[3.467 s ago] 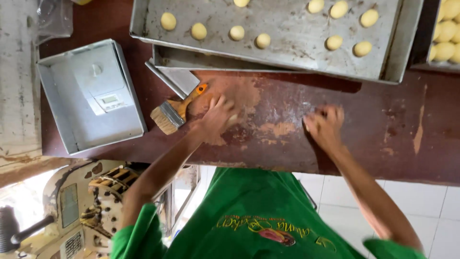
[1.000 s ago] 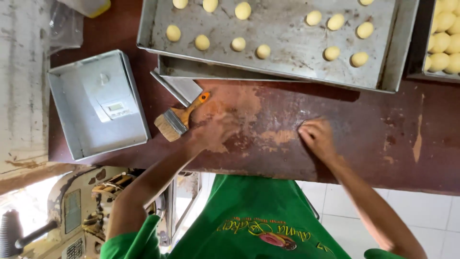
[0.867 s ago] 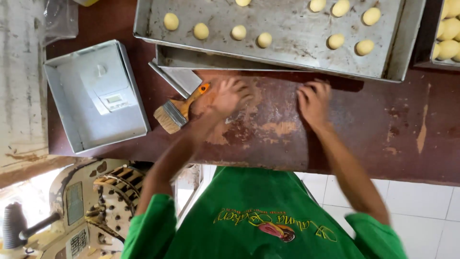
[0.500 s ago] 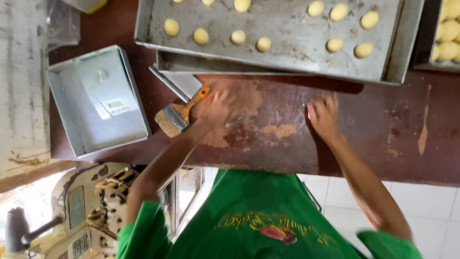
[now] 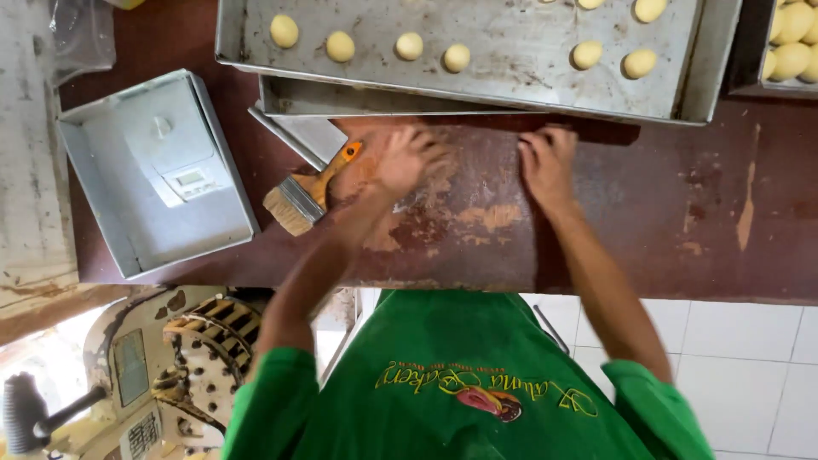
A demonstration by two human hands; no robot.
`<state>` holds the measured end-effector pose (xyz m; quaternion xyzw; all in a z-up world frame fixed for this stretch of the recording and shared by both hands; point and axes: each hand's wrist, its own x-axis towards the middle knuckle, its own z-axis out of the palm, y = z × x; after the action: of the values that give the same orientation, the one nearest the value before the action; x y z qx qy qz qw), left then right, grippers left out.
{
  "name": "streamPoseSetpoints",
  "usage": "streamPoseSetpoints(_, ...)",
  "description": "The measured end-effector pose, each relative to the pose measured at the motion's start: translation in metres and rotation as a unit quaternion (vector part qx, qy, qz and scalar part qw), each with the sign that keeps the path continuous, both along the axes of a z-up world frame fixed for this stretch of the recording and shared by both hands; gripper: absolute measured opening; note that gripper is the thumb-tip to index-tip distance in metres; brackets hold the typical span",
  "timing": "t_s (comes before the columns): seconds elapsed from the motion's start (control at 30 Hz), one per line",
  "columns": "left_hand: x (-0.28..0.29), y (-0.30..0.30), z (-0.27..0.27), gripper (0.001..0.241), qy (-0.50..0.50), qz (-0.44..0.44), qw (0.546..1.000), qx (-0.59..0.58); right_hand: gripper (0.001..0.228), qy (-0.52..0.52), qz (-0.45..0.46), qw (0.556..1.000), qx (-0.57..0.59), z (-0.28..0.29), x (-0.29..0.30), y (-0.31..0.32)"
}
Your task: Rolling pieces of dough into balls and arranging them on baking trays.
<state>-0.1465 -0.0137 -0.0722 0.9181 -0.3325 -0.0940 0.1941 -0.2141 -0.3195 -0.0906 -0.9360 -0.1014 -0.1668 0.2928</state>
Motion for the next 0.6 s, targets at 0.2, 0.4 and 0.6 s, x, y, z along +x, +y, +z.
streamPoseSetpoints(0.2,-0.092,-0.012,0.019,0.029,-0.033,-0.054,0.979,-0.192,0.029,0.060,0.028,0.998,0.001,0.015,-0.074,0.027)
streamPoseSetpoints(0.4,-0.103,0.039,0.038,0.029,0.068,0.132,0.959,-0.240,0.027,0.204,-0.145,0.941,0.227,0.046,-0.069,-0.016)
streamPoseSetpoints(0.6,-0.050,0.012,0.076,0.031,0.094,0.167,0.927,-0.322,0.026,0.164,0.012,0.945,0.282,0.152,0.044,0.016)
